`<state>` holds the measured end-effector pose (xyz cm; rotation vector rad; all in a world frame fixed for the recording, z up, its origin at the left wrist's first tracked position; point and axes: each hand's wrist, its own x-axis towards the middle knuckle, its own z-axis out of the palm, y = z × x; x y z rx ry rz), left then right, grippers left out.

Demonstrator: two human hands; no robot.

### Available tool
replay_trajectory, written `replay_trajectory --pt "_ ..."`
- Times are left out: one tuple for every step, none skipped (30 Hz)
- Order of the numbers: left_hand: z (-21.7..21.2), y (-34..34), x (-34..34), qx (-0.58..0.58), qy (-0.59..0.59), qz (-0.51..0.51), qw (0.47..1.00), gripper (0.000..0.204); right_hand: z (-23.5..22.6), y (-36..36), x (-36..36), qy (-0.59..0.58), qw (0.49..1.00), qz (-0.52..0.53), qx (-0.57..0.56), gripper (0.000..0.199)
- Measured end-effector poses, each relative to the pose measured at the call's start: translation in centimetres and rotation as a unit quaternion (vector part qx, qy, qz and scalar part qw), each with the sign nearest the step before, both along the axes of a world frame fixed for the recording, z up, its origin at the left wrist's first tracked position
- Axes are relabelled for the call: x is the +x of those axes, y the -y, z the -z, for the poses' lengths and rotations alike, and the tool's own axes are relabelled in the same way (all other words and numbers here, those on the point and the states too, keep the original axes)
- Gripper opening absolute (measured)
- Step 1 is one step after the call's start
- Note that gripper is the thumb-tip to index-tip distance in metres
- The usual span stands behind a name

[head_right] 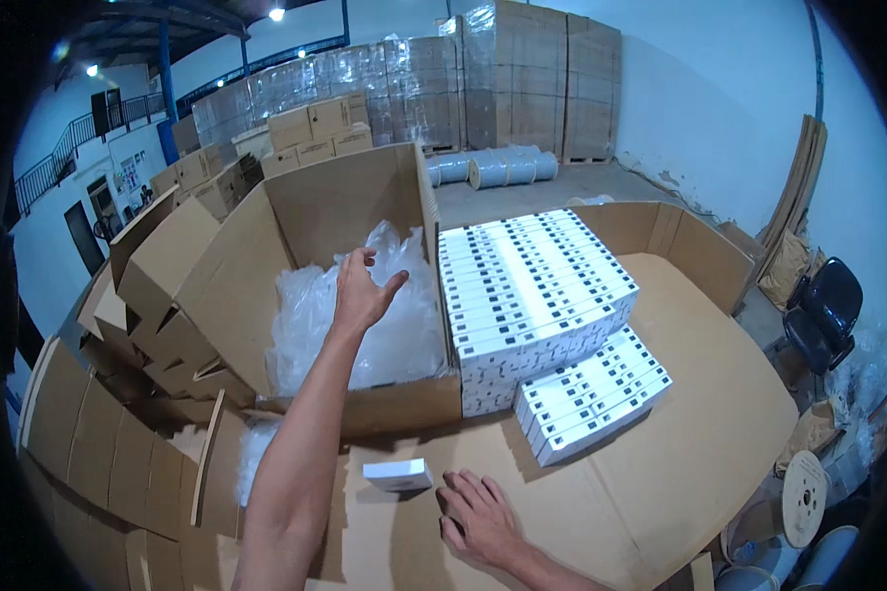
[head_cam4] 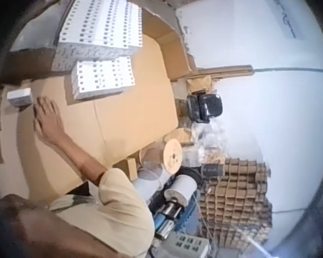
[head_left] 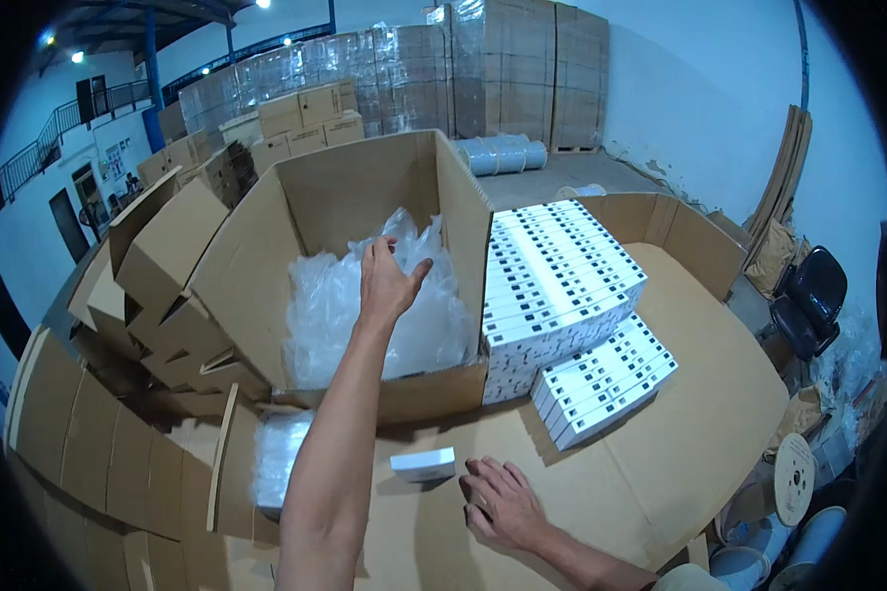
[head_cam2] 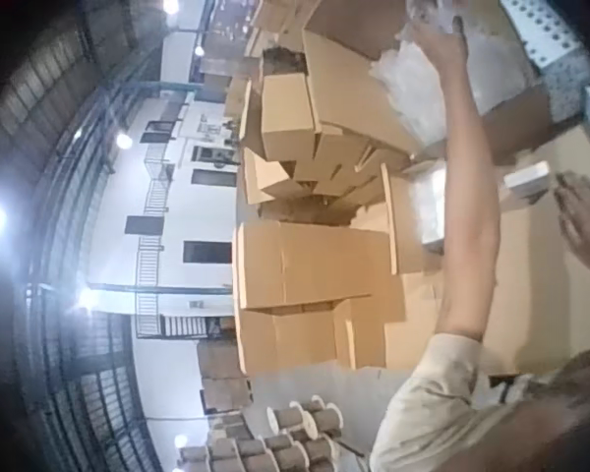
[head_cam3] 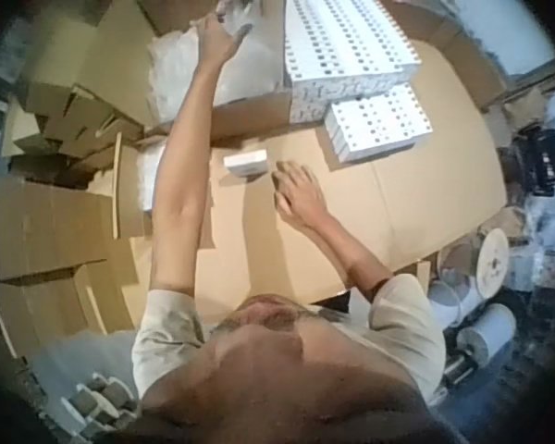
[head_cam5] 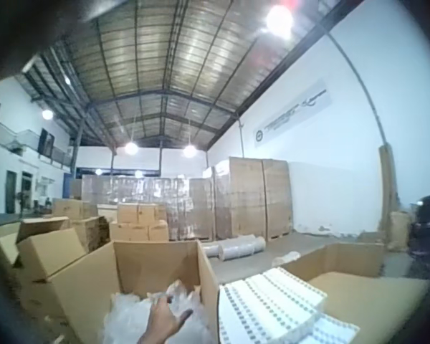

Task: Packing small white boxes into plastic bags and larger cardboard boxes.

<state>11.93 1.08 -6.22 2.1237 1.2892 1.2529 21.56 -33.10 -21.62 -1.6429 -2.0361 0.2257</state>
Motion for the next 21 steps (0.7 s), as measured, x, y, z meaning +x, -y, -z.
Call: replay_trajectory --pt "-0.2 -0.9 0.4 -0.001 -0.022 -0.015 1.000 0.063 0.2 0.0 0.1 -0.004 1.000 -0.005 0.006 0.050" --pt "-0.3 -1.7 0.6 -0.002 -0.044 -0.030 0.999 0.062 0.1 -0.2 0.1 -0.003 1.000 -0.003 0.011 0.050" --pt "-0.2 -2.2 1.0 0.054 -0.042 -0.016 0.998 0.048 0.1 -0.2 0.2 -0.008 1.000 -0.005 -0.006 0.050" --pt "-0.3 -2.8 1.2 0.056 -0.041 -0.011 0.998 0.048 -0.2 -0.2 0.1 -0.012 1.000 -0.007 -0.024 0.050" --pt "-0.4 -3.3 1.3 0.022 -0.080 0.005 0.997 0.040 -0.9 -0.1 -0.1 -0.011 0.999 -0.002 -0.041 0.050" --pt "-0.5 -3.7 1.3 -0.011 -0.120 0.020 0.993 0.033 -0.8 -0.2 -0.1 -0.011 0.999 0.001 -0.039 0.050" --pt "-0.3 -3.8 1.4 0.028 -0.079 0.016 0.996 0.027 -0.8 -0.3 0.0 -0.008 0.999 0.002 -0.038 0.050" --pt "-0.4 -4.1 1.2 0.030 -0.079 0.016 0.996 0.027 -0.7 -0.3 0.0 -0.006 0.999 0.001 -0.037 0.050" --pt "-0.5 -4.2 1.1 0.035 -0.071 0.007 0.997 0.028 -0.5 -0.3 0.0 -0.006 0.999 0.003 -0.036 0.050" --pt "-0.6 -4.2 0.9 0.040 -0.063 -0.003 0.997 0.028 -0.1 -0.3 0.2 -0.008 1.000 0.000 -0.023 0.051" --pt "-0.7 -4.3 0.8 0.040 -0.063 -0.002 0.997 0.028 0.2 -0.4 0.4 -0.009 1.000 -0.005 -0.010 0.051" --pt "-0.9 -4.3 0.4 0.057 -0.027 -0.005 0.998 0.028 0.3 -0.4 0.4 -0.010 1.000 -0.007 -0.009 0.051" --pt "-1.0 -4.3 0.0 0.074 0.010 -0.008 0.997 0.028 0.3 -0.3 0.3 -0.007 1.000 -0.005 -0.008 0.051" --pt "-1.3 -4.2 -0.5 0.075 0.009 -0.011 0.997 0.028 0.3 -0.3 0.3 -0.003 1.000 -0.003 -0.007 0.051" --pt "-1.9 -3.9 -0.9 0.040 0.034 -0.004 0.999 0.027 0.3 -0.2 0.3 -0.004 1.000 -0.005 -0.006 0.051" --pt "-2.5 -3.5 -1.3 0.006 0.059 0.002 0.998 0.027 0.3 -0.2 0.3 -0.001 1.000 -0.002 -0.009 0.050" --pt "-3.0 -3.3 -1.9 0.008 0.058 -0.003 0.998 0.027 0.3 -0.1 0.2 0.002 1.000 0.001 -0.011 0.048" --pt "-3.5 -3.1 -2.5 -0.004 0.116 0.020 0.993 0.024 0.3 -0.1 0.2 0.002 1.000 -0.003 -0.009 0.048" --pt "-3.9 -2.8 -3.2 -0.014 0.174 0.042 0.984 0.021 0.4 0.0 0.1 0.004 1.000 -0.001 -0.003 0.049" --pt "-4.3 -2.3 -3.9 -0.012 0.174 0.037 0.984 0.021 0.5 0.0 -0.1 0.005 1.000 -0.001 0.004 0.049" --pt "-4.8 -1.4 -4.1 -0.007 0.212 0.053 0.976 0.019 0.7 0.1 -0.1 0.005 1.000 0.000 0.002 0.049"
